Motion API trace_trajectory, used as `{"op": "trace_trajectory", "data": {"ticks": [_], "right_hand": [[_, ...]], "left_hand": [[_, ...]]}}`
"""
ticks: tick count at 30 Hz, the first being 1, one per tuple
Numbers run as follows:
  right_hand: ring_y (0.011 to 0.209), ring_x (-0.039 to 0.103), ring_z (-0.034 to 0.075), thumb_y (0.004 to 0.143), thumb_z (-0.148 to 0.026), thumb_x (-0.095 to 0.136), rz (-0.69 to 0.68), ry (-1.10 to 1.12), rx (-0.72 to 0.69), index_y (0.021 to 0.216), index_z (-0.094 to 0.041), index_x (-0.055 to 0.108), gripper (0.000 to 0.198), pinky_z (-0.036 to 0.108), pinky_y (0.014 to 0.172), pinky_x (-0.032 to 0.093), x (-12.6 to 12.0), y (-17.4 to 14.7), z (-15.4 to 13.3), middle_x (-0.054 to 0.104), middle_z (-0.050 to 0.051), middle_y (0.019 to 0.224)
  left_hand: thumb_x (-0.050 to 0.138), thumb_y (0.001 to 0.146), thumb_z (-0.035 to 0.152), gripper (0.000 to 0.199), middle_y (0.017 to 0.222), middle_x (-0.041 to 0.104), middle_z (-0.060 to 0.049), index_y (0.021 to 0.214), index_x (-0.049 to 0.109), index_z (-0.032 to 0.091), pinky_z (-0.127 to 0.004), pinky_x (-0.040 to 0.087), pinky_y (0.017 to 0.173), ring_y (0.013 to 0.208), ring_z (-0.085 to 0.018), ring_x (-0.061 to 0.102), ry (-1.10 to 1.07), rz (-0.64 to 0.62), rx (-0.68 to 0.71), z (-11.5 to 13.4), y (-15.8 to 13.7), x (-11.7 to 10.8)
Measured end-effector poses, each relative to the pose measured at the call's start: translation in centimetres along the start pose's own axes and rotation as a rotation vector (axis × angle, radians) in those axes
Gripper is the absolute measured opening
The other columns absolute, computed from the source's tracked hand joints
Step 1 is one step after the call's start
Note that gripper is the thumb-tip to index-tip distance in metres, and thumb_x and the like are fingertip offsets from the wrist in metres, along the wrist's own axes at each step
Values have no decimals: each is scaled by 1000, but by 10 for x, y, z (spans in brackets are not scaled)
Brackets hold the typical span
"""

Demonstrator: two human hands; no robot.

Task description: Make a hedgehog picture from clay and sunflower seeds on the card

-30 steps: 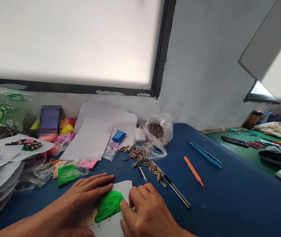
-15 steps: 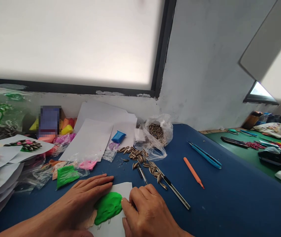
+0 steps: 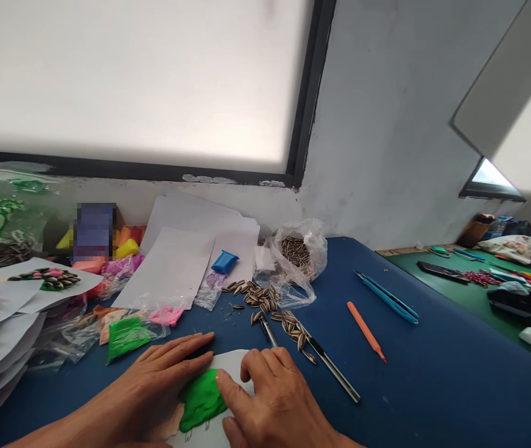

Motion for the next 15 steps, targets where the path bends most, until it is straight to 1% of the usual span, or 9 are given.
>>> {"op": "trace_trajectory", "data": {"ticks": [2,4,9,12,14,15], "right_hand": [[69,44,20,95,-31,43,-50,16,6,110,-17,63,29,32,64,32,4,0,1,55,7,83],[70,43,20,96,-34,42,-99,28,19,106,-18,64,29,32,65,32,8,0,2,54,7,82],[70,44,20,95,-31,45,-188,76,89,102,-19,65,24,33,65,32,10,1,7,54,7,83],[76,48,21,96,-26,43,-208,137,116,114,-17,62,28,34,69,35,5,5,10,56,9,88],[80,49,22,95,-20,41,-223,155,151,122,-15,58,33,35,71,36,3,7,14,56,11,92],[81,50,22,94,-18,40,-234,160,169,123,-14,58,34,35,72,37,3,8,15,56,11,93]], "left_hand": [[71,69,64,86,157,30,-6,144,44,31,-58,32,111,141,-40,31,3,-11,2,-2,2,2],[72,69,65,88,157,30,-5,145,42,32,-57,32,111,141,-40,30,-2,-28,14,-2,2,3],[74,68,64,90,156,33,-4,145,40,34,-57,33,111,142,-39,30,-21,-35,12,2,1,-1],[72,71,63,85,155,35,-5,145,41,35,-59,33,110,140,-39,32,-33,-13,6,3,1,-4],[73,70,63,86,155,35,-5,145,41,35,-58,33,110,140,-39,32,-39,-4,6,3,0,-4],[74,69,63,89,155,36,-5,145,40,35,-56,33,111,141,-38,32,-40,-2,7,3,-1,-5]]}}
Point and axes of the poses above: each hand's wrist, its own y-axis towards the middle knuckle, its own x-axis out of the palm, z = x × y, the point moved 7 cm from there along y, towards the middle knuckle
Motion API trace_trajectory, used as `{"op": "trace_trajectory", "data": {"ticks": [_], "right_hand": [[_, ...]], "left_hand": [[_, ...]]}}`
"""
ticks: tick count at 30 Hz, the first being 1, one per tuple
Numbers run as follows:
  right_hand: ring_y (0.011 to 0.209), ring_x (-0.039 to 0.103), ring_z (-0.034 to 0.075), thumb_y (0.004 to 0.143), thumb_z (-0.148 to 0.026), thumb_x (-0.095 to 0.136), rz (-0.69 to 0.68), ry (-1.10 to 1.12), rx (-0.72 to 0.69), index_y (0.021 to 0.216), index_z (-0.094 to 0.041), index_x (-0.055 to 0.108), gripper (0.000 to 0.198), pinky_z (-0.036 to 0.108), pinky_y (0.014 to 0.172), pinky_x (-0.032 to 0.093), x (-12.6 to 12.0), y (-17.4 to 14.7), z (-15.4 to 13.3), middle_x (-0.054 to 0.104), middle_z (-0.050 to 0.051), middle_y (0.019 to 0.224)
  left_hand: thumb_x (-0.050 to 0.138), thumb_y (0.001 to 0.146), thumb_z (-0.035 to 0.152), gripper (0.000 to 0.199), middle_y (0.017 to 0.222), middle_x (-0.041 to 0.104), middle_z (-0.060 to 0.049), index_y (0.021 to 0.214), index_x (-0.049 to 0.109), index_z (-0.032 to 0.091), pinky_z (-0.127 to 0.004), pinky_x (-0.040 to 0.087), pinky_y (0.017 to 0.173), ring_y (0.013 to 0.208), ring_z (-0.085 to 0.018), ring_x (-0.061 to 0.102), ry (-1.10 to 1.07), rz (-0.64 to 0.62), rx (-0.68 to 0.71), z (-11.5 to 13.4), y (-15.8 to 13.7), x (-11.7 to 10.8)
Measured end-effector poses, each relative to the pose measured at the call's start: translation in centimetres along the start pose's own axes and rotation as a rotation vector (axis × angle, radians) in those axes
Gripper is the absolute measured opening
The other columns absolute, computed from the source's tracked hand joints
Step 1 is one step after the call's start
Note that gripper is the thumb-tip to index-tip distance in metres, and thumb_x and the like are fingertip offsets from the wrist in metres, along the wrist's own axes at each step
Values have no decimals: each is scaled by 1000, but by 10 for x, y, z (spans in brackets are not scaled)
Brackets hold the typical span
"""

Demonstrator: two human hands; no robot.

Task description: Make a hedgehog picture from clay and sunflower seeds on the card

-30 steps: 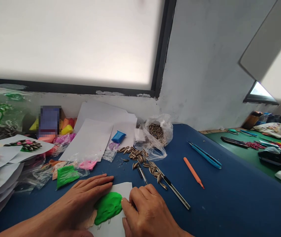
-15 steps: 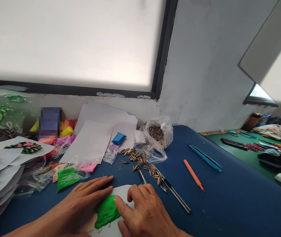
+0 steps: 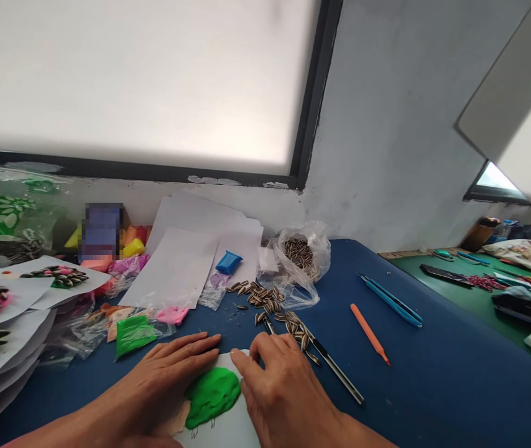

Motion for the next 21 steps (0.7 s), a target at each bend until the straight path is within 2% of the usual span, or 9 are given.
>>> {"op": "trace_trajectory", "data": {"ticks": [6,8,10,13,15,19,21], "right_hand": [[77,46,21,80,-12,49,-116,0,-6,117,-19,61,40,34,69,35,16,-1,-2,54,10,92],[76,45,21,80,-12,50,-135,-18,-5,111,-20,63,35,34,69,34,18,-1,-2,53,10,92],[77,45,21,80,-12,50,-99,-21,-19,108,-18,64,32,34,68,33,15,0,-3,52,10,91],[79,45,21,79,-9,49,-66,-10,-35,119,-18,60,42,35,71,34,11,3,-5,52,10,94],[77,45,20,79,-9,50,-102,-2,-37,119,-20,60,42,35,71,34,13,5,-7,53,10,95],[77,45,20,81,-11,50,-169,12,-27,100,-19,65,25,35,69,34,18,7,-7,53,9,93],[80,46,20,82,-8,49,-177,33,-11,104,-19,64,29,35,71,35,17,9,-5,53,10,96]], "left_hand": [[76,67,62,89,154,38,-6,144,42,32,-53,32,113,140,-36,34,15,0,-14,4,-2,-4],[74,70,63,86,154,38,-6,144,42,32,-53,32,113,141,-36,33,8,-3,-17,5,-1,-5],[72,70,66,86,154,38,-5,144,43,33,-54,32,112,140,-37,33,-4,0,-16,5,0,-5],[73,66,69,92,155,36,-6,145,42,34,-55,31,112,141,-38,32,-17,-8,-13,3,1,-3],[73,66,69,93,155,35,-6,145,41,33,-56,31,113,142,-38,30,-24,-13,-10,1,1,-1],[71,66,71,95,156,33,-7,146,39,33,-60,28,112,143,-39,27,-39,-28,-28,-1,0,0],[72,66,71,96,157,31,-7,147,38,32,-61,27,112,143,-40,27,-38,-40,-54,-1,0,0]]}}
Point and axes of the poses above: each hand's wrist, its own y-axis towards the middle knuckle, its own x-axis out of the palm, z = x × y, the point moved 7 cm from there along y, towards the middle knuckle
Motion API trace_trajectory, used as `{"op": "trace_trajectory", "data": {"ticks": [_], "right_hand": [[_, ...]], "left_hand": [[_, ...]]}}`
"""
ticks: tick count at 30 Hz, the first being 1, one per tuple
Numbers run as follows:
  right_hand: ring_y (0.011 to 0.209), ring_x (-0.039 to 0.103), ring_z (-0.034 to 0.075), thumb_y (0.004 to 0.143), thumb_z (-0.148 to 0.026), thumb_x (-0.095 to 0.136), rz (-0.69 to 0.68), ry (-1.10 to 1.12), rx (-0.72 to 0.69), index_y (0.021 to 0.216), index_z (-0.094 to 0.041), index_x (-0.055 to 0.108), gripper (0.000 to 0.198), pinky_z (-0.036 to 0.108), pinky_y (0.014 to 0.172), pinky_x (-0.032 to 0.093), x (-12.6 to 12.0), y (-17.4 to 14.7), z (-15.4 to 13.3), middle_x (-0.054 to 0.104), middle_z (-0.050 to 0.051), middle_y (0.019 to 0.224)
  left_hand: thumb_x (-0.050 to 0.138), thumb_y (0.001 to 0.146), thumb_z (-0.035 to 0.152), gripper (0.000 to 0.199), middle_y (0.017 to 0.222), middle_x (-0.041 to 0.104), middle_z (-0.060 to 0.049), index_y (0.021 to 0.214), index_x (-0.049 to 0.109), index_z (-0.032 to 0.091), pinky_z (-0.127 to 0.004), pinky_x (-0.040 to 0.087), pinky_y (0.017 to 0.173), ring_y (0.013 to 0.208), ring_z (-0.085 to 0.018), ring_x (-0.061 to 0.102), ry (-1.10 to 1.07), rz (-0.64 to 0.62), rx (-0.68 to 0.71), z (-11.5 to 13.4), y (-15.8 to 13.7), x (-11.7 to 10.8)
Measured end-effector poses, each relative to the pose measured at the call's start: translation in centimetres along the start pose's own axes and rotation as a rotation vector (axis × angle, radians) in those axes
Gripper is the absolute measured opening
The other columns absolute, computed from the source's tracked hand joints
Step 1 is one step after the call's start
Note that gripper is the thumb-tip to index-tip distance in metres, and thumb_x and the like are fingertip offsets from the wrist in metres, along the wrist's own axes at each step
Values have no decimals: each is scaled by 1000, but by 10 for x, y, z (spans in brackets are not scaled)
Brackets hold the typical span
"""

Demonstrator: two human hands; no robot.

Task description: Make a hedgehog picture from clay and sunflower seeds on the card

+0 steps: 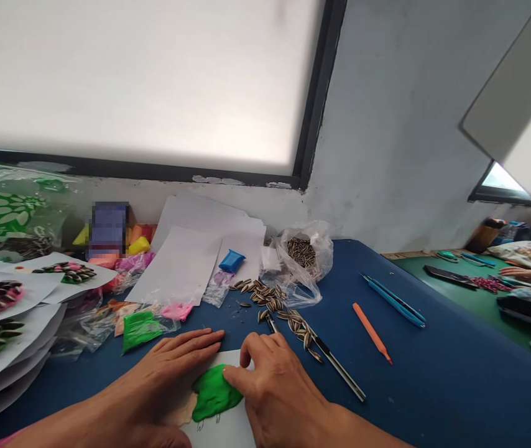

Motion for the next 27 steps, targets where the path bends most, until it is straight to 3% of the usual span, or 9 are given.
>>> {"op": "trace_trajectory", "data": {"ticks": [4,12,17,23,27], "right_hand": [[86,47,21,82,-3,46,-1,57,48,117,-21,61,42,34,75,36,-3,5,4,53,10,102],[81,44,19,85,-11,50,11,-5,-13,103,-21,64,25,34,73,33,2,10,-1,51,8,96],[82,45,20,82,-13,55,5,1,-48,111,-21,62,31,33,73,33,5,11,-6,51,7,94],[79,44,18,83,-10,51,-21,40,-34,101,-21,65,26,32,72,33,4,13,-6,51,7,95],[81,45,19,81,-11,56,-14,27,-45,107,-22,63,29,32,72,33,6,13,-9,51,6,94]], "left_hand": [[73,66,68,97,157,31,-7,148,36,32,-59,27,113,143,-38,27,15,-11,-11,4,0,-2],[74,66,67,96,157,31,-8,147,36,35,-62,26,112,143,-39,27,26,-24,-13,4,1,-2],[75,66,65,94,156,32,-9,146,39,31,-61,27,112,143,-38,28,26,-29,-34,7,2,-5],[78,66,60,90,156,32,-11,144,43,30,-64,27,110,142,-41,27,4,-51,-70,11,3,-7],[77,66,60,91,155,33,-12,144,43,28,-65,25,111,142,-42,27,19,-61,-95,13,5,-8]]}}
Point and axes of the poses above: each hand's wrist, its own y-axis towards the middle knuckle, its own x-axis out of the palm, z = x × y, the point moved 7 cm from there along y, towards the middle knuckle
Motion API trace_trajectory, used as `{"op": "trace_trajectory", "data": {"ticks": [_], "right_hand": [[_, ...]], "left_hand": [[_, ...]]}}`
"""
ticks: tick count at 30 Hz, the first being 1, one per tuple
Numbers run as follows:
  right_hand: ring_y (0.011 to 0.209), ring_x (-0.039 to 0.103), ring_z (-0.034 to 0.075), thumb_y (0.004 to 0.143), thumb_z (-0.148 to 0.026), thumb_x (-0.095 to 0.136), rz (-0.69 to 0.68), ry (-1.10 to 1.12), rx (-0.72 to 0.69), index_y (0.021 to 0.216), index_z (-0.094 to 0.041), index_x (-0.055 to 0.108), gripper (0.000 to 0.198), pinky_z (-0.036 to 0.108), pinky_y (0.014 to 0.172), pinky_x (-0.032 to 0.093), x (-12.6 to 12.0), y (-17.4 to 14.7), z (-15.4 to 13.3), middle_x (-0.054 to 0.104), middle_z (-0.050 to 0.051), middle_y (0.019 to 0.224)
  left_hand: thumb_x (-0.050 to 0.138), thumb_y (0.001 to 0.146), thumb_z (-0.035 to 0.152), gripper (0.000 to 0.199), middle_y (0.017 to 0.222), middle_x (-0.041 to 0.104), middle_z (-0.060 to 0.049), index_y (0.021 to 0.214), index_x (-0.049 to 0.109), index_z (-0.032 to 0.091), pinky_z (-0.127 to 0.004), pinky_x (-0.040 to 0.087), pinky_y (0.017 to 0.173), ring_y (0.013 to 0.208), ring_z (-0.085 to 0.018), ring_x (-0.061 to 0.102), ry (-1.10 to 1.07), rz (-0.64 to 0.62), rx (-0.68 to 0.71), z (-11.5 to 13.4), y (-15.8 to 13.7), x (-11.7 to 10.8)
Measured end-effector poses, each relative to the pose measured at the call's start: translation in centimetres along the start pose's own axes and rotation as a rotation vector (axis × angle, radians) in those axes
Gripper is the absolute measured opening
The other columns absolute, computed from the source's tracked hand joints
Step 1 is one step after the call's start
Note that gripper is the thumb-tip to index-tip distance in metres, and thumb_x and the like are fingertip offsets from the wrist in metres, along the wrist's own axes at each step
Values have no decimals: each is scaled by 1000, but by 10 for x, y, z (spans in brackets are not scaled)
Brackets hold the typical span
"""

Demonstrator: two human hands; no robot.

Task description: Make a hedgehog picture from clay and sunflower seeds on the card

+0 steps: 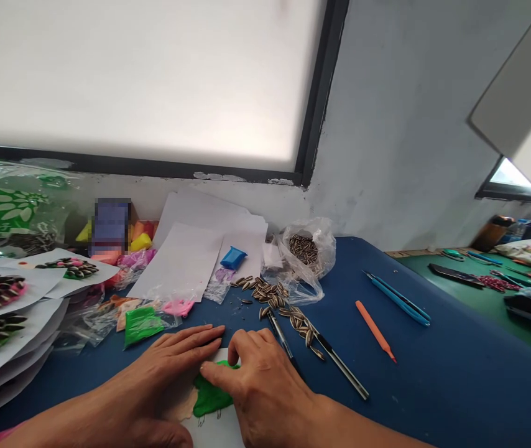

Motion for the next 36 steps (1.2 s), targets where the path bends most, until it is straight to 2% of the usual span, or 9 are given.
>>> {"op": "trace_trajectory", "data": {"ticks": [4,9,16,20,23,26,30,34,36], "right_hand": [[82,45,19,82,-15,58,20,-27,-2,101,-22,63,21,32,71,32,2,-1,-1,51,5,91],[80,44,19,81,-13,56,63,-61,-37,111,-23,62,32,32,71,31,-5,-4,-1,50,6,95],[75,44,20,83,-34,61,122,-164,-98,109,-20,63,29,33,69,31,-2,-17,-5,50,6,89],[75,44,20,89,-40,58,223,-212,-178,120,-21,58,36,32,67,31,-1,-22,-12,52,6,88],[71,44,19,96,-32,50,316,-266,-218,122,-27,57,28,32,65,30,1,-24,-16,52,4,82],[68,44,18,98,-24,45,381,-327,-224,117,-26,59,24,31,65,31,3,-26,-18,52,3,78],[69,45,18,99,-25,43,370,-322,-215,117,-25,59,25,30,64,31,5,-28,-17,53,4,80],[69,44,19,98,-24,43,392,-342,-192,106,-23,63,22,31,63,30,2,-29,-13,51,4,77],[70,43,19,96,-26,45,387,-318,-199,106,-21,63,21,31,64,30,-1,-30,-12,51,5,79]], "left_hand": [[78,64,61,93,155,33,-13,144,44,27,-66,25,110,142,-42,27,-9,-12,0,0,1,1],[79,62,61,94,154,35,-13,144,44,28,-65,25,111,141,-41,28,-11,4,10,1,2,0],[74,66,66,97,157,26,-11,147,38,26,-65,19,112,144,-41,22,8,-48,-17,-1,-1,1],[74,66,65,97,158,24,-11,148,36,27,-66,17,112,144,-40,20,10,-46,-2,-3,-1,3],[74,67,64,98,158,23,-12,148,36,25,-64,17,113,145,-39,19,10,-50,-4,-3,-1,4],[74,68,62,98,158,22,-12,148,35,22,-63,16,114,145,-38,18,21,-62,-20,-3,-1,4],[73,69,63,96,159,23,-11,148,35,25,-65,16,113,145,-38,18,11,-53,-11,-4,0,4],[74,68,63,96,158,24,-11,148,35,26,-64,19,113,145,-39,21,10,-39,1,-5,0,5],[74,67,63,97,159,24,-10,148,35,26,-63,20,113,144,-39,21,13,-46,-6,-5,0,5]]}}
Point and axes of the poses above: each hand's wrist, its own y-axis towards the middle knuckle, its own x-axis out of the palm, z = x × y, the point moved 7 cm from there along y, towards the middle knuckle
